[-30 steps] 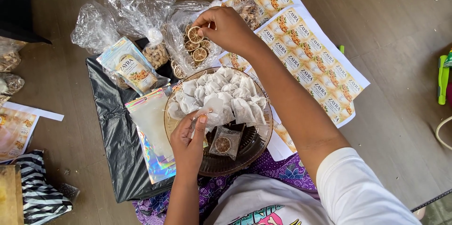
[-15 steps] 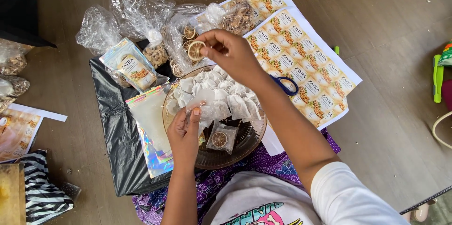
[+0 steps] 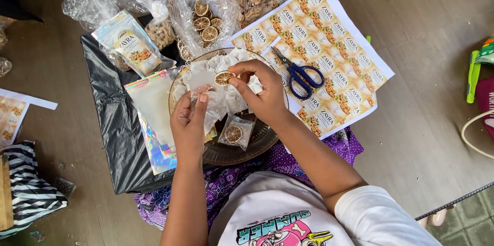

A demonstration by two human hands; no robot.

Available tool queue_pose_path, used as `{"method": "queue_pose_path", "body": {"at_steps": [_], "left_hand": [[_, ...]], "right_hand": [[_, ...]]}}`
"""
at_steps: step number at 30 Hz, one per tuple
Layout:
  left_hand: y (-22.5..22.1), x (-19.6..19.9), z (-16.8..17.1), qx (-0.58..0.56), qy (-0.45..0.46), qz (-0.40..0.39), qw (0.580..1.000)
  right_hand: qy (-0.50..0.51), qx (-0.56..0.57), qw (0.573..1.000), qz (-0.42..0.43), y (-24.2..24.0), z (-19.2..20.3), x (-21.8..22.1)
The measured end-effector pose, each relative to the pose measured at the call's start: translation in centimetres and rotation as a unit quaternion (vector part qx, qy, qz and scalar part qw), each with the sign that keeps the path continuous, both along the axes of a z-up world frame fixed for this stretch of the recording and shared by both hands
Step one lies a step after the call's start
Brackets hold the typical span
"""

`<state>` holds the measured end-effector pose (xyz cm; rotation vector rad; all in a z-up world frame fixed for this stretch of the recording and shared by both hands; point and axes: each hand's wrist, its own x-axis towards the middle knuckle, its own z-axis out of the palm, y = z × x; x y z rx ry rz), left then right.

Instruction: Manually filling small mesh tea bags with dried fruit slices and organizing them in a tray.

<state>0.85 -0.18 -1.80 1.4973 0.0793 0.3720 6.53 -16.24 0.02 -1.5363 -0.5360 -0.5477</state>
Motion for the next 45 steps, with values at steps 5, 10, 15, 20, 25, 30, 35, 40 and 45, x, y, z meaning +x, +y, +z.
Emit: {"method": "queue_pose_path", "body": {"at_steps": [5,10,15,20,25,30,35,40,45], "left_hand": [[0.2,0.4,-0.7,0.013,-0.001,-0.016,1.000],[0.2,0.1,-0.7,0.021,0.010,-0.016,1.000],[0.2,-0.2,0.2,0.063,0.025,-0.015,0.998],[0.3,-0.1,0.3,0.076,0.035,-0.018,0.996],[0.5,0.0,-1.0,0.089,0.048,-0.033,0.994],[0.1,-0.2,0.2,0.074,0.045,-0.037,0.996],[0.4,-0.1,-0.9,0.077,0.043,-0.026,0.996],[0.5,-0.2,-0.7,0.100,0.036,-0.024,0.994],[0.8,-0.1,-1.6,0.102,0.042,-0.012,0.994]], "right_hand": [[-0.035,-0.024,0.999,-0.018,-0.2,0.5,0.2],[-0.065,-0.036,0.997,-0.012,0.0,1.2,-0.2],[-0.092,-0.084,0.992,-0.032,-0.3,1.6,-0.2],[-0.110,-0.130,0.985,-0.041,-0.4,1.6,-0.2],[-0.110,-0.140,0.983,-0.042,-0.1,1.3,-0.2],[-0.085,-0.166,0.981,-0.062,-0.1,0.9,-0.2],[-0.078,-0.177,0.980,-0.055,-0.1,0.9,-0.3],[-0.077,-0.193,0.978,-0.029,-0.1,1.9,-0.6],[-0.064,-0.235,0.970,-0.014,-0.3,1.9,-0.5]]}}
